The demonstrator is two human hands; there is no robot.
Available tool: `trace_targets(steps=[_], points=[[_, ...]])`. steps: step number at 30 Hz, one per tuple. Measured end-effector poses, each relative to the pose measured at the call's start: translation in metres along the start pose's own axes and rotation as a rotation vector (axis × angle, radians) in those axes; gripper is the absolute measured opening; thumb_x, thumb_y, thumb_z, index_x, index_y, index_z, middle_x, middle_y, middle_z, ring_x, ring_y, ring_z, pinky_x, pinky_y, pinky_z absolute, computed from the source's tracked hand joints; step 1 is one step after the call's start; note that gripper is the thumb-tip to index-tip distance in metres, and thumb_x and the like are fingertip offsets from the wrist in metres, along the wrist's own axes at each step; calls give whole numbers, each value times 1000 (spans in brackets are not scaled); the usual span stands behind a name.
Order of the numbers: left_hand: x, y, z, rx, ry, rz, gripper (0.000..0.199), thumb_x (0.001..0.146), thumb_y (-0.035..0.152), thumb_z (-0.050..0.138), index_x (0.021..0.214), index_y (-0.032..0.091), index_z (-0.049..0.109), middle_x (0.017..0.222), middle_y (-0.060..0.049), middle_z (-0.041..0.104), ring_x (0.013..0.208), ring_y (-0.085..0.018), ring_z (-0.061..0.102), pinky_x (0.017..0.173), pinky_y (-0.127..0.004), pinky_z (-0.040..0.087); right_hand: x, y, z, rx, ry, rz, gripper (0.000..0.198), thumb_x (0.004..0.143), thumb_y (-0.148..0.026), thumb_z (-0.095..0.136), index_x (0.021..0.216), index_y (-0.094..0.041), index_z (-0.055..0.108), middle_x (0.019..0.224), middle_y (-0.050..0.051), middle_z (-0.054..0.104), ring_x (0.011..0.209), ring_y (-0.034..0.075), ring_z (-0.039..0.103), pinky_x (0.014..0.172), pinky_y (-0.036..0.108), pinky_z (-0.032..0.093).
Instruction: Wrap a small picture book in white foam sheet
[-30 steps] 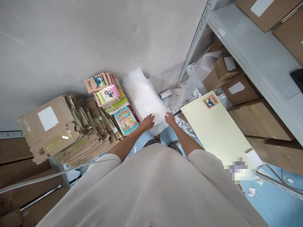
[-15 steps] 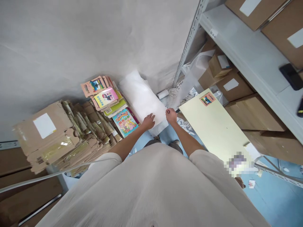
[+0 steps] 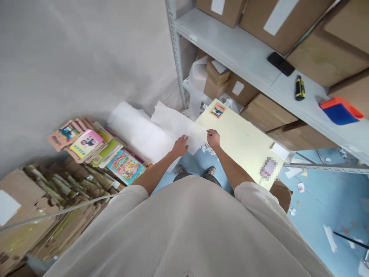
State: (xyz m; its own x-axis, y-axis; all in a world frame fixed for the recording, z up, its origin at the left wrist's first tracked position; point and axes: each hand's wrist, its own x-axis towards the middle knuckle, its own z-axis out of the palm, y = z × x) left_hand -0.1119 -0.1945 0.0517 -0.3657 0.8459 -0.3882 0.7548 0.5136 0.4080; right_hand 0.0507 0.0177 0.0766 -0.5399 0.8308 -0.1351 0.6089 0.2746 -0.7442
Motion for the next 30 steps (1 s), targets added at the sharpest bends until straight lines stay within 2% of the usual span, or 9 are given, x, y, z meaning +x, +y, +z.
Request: trace_targets(steps=[8, 15, 19, 24, 28, 30], points=[[72, 101, 37, 38, -205, 90, 77, 110, 35, 51, 183, 24, 30, 193, -19, 24, 176, -42, 30, 138, -60, 35, -6, 107, -100, 19, 23, 214, 34, 99, -19, 56, 116, -19, 85, 133, 15, 81, 103, 26, 77, 104, 43, 64], [108, 168, 73, 118, -314, 101, 75, 110, 33, 52, 181, 22, 31, 192, -22, 22, 178, -42, 25, 140, -61, 28, -9, 187, -159, -17, 4, 296, 36, 99, -16, 54, 118, -19, 84, 133, 15, 80, 108, 26, 78, 107, 43, 62], [115, 193, 87, 143, -375, 81, 75, 109, 35, 58, 179, 24, 34, 192, -22, 22, 176, -42, 27, 138, -58, 30, -7, 212, -176, -79, -12, 298, 40, 100, -16, 52, 125, -19, 83, 137, 16, 77, 115, 29, 76, 113, 47, 59], [119, 210, 94, 185, -392, 67, 78, 106, 30, 57, 180, 22, 32, 192, -23, 20, 175, -45, 29, 136, -60, 34, -12, 219, -180, -270, 5, 272, 46, 101, -19, 55, 141, -19, 77, 168, 22, 55, 153, 40, 53, 127, 62, 46], [123, 222, 98, 192, -421, 140, 77, 105, 29, 55, 179, 26, 34, 191, -21, 26, 172, -45, 36, 132, -62, 41, -23, 211, -169, -296, -225, 193, 50, 104, -19, 51, 150, -20, 72, 172, 19, 54, 155, 39, 51, 129, 58, 44], [126, 228, 101, 203, -440, 151, 74, 105, 30, 58, 176, 26, 39, 191, -22, 25, 171, -46, 37, 130, -62, 43, -31, 206, -160, -325, -336, 197, 54, 105, -22, 54, 156, -21, 68, 176, 18, 51, 157, 38, 50, 130, 57, 43]])
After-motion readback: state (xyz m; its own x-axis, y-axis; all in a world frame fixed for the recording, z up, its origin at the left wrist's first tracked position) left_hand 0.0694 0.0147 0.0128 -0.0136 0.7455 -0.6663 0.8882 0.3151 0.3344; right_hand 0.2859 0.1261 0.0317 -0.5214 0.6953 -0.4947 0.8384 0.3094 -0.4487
